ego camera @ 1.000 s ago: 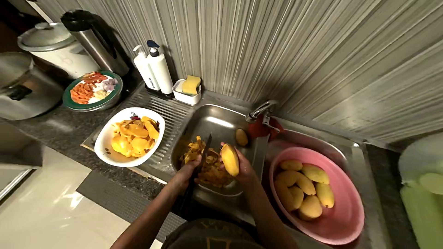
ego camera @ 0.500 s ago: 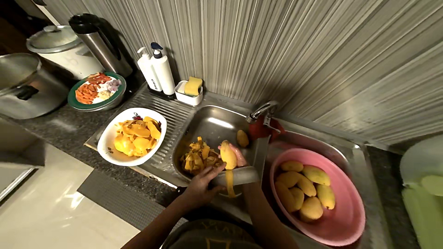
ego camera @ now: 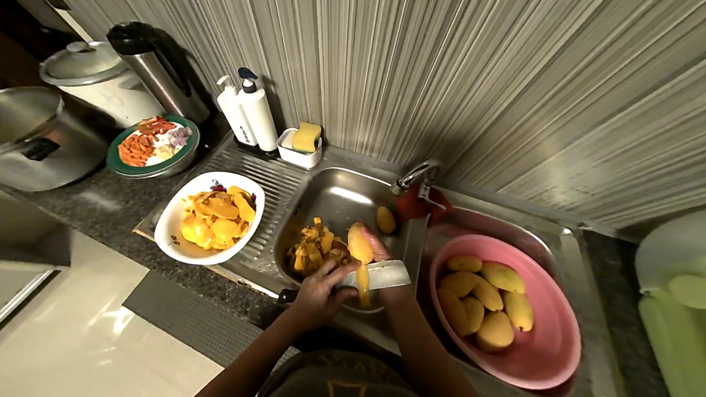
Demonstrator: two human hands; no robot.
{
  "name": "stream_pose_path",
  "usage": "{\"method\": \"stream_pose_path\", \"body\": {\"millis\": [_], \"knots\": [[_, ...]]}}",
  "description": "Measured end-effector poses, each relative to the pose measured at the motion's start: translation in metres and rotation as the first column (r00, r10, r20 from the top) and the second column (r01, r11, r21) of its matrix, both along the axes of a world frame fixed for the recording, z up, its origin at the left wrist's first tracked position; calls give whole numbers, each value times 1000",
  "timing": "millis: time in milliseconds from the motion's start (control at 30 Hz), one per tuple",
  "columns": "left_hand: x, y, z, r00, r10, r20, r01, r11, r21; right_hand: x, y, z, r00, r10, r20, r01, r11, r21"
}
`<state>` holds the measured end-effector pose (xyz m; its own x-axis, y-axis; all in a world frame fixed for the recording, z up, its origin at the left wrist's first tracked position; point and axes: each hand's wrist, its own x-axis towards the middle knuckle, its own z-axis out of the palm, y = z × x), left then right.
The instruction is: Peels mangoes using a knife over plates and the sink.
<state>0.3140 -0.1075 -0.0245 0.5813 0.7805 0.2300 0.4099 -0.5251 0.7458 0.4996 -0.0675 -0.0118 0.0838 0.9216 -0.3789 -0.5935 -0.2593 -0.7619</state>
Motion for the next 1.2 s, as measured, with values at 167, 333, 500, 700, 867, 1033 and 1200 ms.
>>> {"method": "stream_pose_path", "body": {"millis": [167, 333, 500, 700, 867, 1033, 1200], "knots": [[4, 5, -5, 997, -1, 81, 6, 998, -65, -1, -5, -3, 998, 38, 60, -43, 995, 93], [0, 12, -5, 994, -66, 82, 79, 984, -161, -2, -6, 8, 988, 48, 149, -57, 997, 54], [-4, 24, -8, 990, -65, 128, 82, 988, -131, 0, -18, -3, 1000, -17, 22, 15, 995, 95], [-7, 44, -3, 948, -68, 312, 157, 950, -268, 2, -25, -6, 999, 38, 2, -38, 994, 102], [-23, 75, -9, 930, 214, 300, -10, 828, -560, 7, -33, -1, 974, 225, 38, -226, 973, 43], [-33, 74, -4, 928, 332, 170, -16, 490, -871, 9, -30, -4, 990, 133, -55, -140, 979, -148], [-20, 27, -5, 941, 57, 332, 115, 873, -474, 5, -31, -7, 998, 40, -56, -45, 995, -91]]}}
